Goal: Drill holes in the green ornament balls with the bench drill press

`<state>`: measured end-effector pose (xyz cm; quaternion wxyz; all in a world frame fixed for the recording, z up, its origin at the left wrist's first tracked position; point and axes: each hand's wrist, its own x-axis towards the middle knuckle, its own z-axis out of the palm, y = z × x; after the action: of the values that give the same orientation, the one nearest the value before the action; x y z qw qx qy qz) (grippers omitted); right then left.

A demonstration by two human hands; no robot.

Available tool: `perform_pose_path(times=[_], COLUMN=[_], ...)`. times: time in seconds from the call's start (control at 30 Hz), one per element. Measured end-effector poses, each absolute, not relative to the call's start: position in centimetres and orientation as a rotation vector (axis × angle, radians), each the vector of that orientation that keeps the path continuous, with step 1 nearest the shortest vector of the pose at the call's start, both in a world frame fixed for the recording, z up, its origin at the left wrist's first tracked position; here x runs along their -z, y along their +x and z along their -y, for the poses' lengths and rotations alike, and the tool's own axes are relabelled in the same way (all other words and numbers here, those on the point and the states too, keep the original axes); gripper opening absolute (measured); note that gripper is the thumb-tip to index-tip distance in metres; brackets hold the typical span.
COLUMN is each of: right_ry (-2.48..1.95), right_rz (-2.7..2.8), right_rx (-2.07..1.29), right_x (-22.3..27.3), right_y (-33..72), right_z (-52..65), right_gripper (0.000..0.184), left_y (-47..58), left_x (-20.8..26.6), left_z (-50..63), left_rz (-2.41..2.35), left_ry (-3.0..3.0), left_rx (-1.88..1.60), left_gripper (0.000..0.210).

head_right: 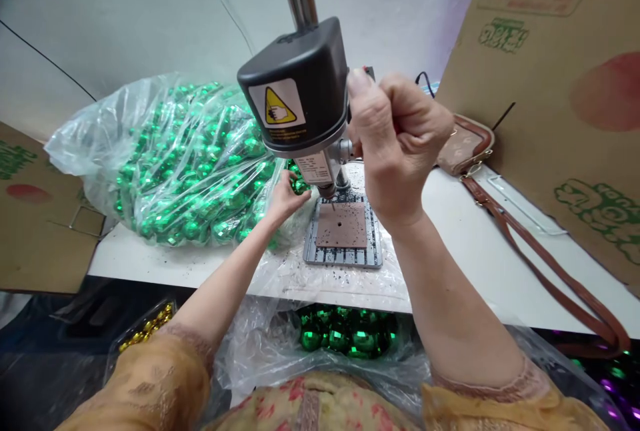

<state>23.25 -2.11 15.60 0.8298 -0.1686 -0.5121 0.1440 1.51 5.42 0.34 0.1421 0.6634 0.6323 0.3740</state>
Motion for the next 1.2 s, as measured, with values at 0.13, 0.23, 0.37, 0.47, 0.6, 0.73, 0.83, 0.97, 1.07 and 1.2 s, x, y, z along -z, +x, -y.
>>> perform_pose_path(times=[0.13, 0.23, 0.37, 0.47, 0.6, 0.73, 0.83, 0.97, 1.07, 1.2], right_ry=[-0.319, -0.295, -0.308, -0.339, -0.383, -0.367, -0.364, -0.322, -0.334, -0.368], right_rz=[1.096, 1.091, 1.093, 1.11, 1.118, 1.104, 1.098, 1.088, 1.088, 1.095], right_rx=[-0.314, -0.312, -0.293, -0.295, -0.294, -0.319, -0.336, -0.342, -0.346, -0.335], right_x=[-15.7, -15.5, -15.3, -15.3, -15.3, -15.4, -15.5, -15.5, -15.6, -15.6], right_y=[23.2, 23.2, 23.3, 23.4, 23.3, 23.2, 23.2, 23.3, 23.3, 23.2], right_z=[2.2, 1.9, 1.7, 1.9, 2.1, 2.4, 2.5, 2.4, 2.4, 2.6], right_gripper=[0.045, 0.044, 0.046, 0.048, 0.05, 0.05, 0.05, 0.05, 0.053, 0.054], left_y=[2.1, 3.2, 4.6, 5.1, 5.5, 5.7, 5.7, 5.7, 5.9, 6.6], left_x=[-1.5, -1.2, 0.3, 1.3, 1.9, 2.3, 2.4, 2.6, 2.9, 3.6], left_z=[-1.2, 1.3, 2.3, 2.1, 1.8, 1.5, 1.3, 1.3, 1.6, 2.0], left_rz=[-1.499, -1.144, -1.135, -1.166, -1.124, -1.128, -1.15, -1.186, -1.143, -1.112], left_ry=[1.52, 1.251, 1.068, 1.085, 1.178, 1.298, 1.449, 1.72, 1.864, 1.777], left_rx=[-1.201, -1.085, -1.142, -1.301, -1.32, -1.28, -1.253, -1.208, -1.207, -1.217], left_gripper=[0.043, 0.046, 0.051, 0.054, 0.054, 0.054, 0.053, 0.052, 0.05, 0.05])
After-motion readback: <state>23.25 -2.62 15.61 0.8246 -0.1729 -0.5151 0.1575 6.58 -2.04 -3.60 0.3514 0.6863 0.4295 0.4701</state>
